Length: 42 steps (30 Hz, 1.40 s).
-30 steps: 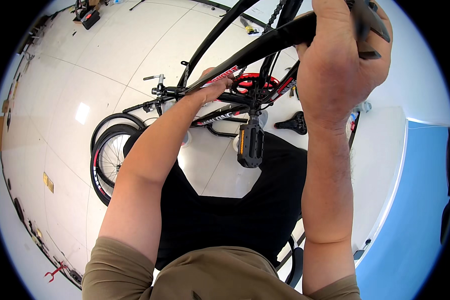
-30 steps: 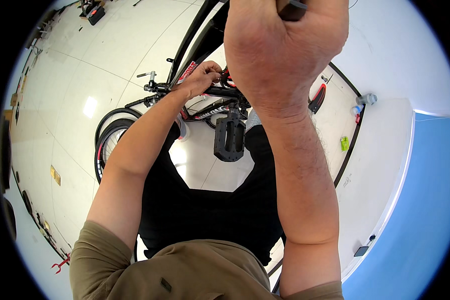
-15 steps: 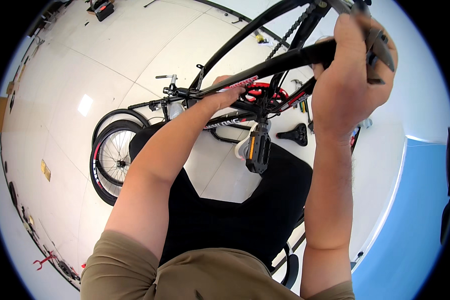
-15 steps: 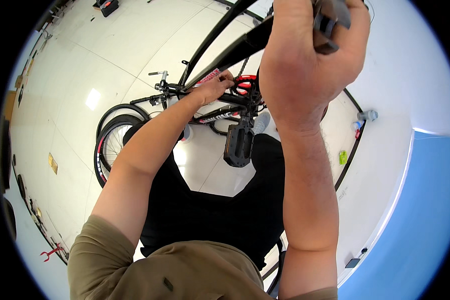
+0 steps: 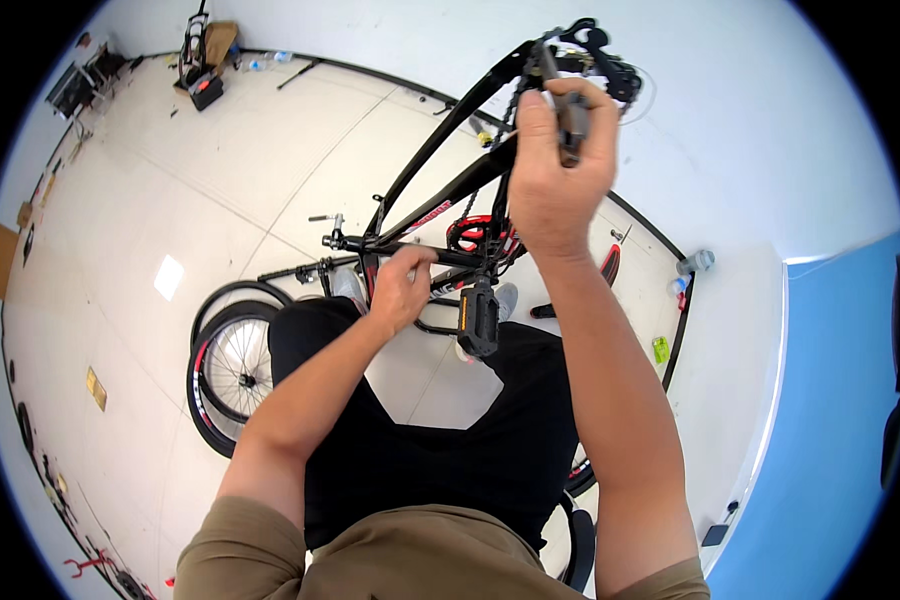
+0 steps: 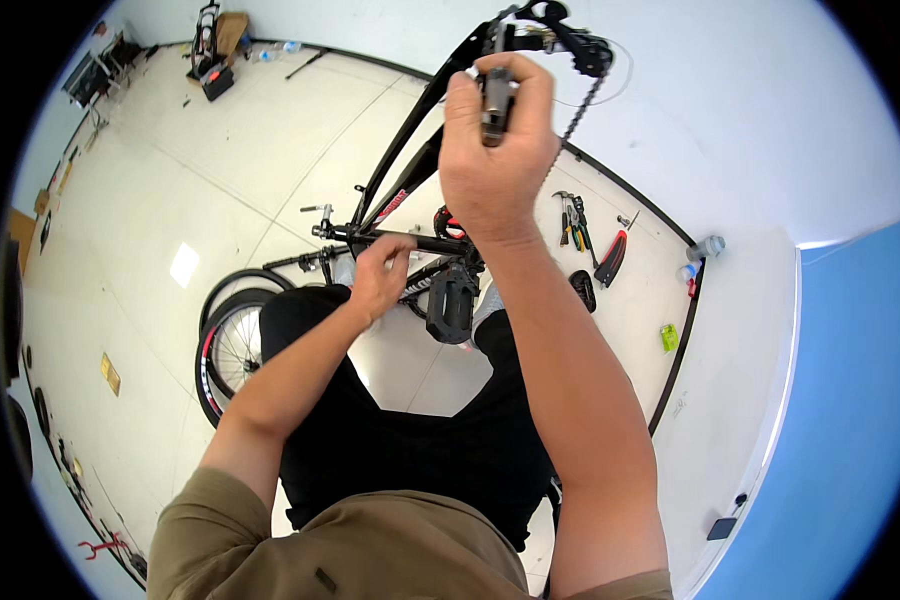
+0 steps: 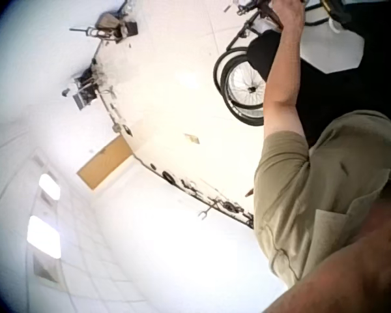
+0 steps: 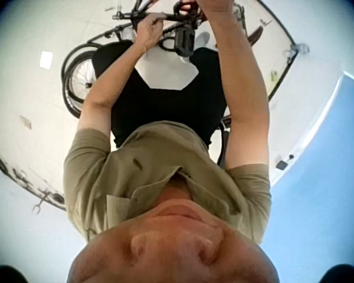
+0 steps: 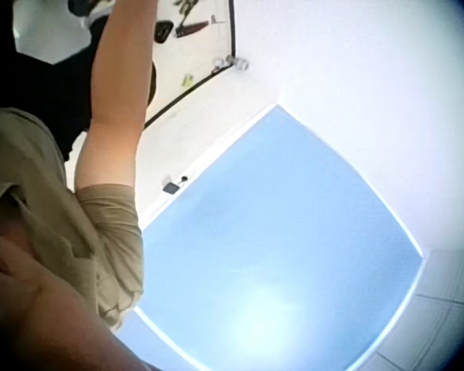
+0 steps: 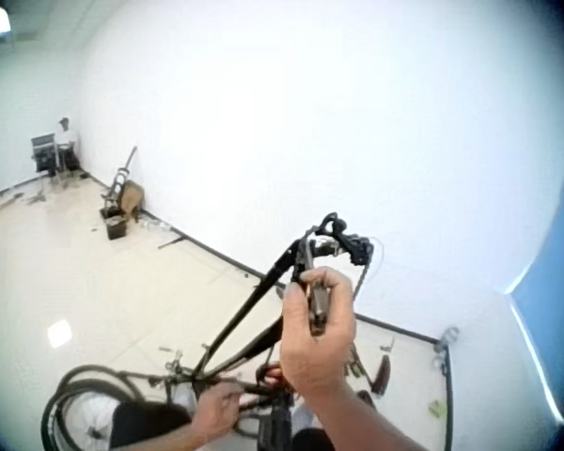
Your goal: The person adjusts the bicycle chain and crankset using a wrench and their hands. They rotate the crank arm and pedal to check chain alignment and tension while seated in a workshop.
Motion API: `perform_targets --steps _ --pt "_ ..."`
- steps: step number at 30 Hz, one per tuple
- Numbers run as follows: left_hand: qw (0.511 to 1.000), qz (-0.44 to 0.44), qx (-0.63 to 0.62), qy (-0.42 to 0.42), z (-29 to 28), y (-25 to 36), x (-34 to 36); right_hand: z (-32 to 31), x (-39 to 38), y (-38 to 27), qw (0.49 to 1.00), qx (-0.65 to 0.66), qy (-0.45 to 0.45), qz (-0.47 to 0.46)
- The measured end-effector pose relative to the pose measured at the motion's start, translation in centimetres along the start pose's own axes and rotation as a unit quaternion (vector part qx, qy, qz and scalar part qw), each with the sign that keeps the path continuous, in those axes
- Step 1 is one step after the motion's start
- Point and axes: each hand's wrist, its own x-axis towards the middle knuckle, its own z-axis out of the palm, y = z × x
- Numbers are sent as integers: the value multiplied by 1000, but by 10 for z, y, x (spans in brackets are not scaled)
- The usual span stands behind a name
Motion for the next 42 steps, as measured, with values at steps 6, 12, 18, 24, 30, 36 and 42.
perform_targets --steps 6,12,18,24,30,36,42 --pt "982 166 -82 34 -58 131 10 4 -5 -7 1000 -23 12 -4" --pt "954 294 -54 35 -70 214 91 -6 -14 -16 999 -51 8 14" --pt "973 193 -82 -97 -50 237 118 -2 -19 -14 995 -84 -30 42" --pt "982 147 -89 -76 -33 240 127 -21 -26 -15 995 -31 -91 23" --pt "989 116 -78 -43 -19 244 133 -52 -76 -13 996 12 -69 55" --pt "975 220 9 23 -4 229 147 -106 -137 69 928 29 129 347" --pt "968 250 -8 12 -5 226 152 -143 -185 123 759 93 227 604"
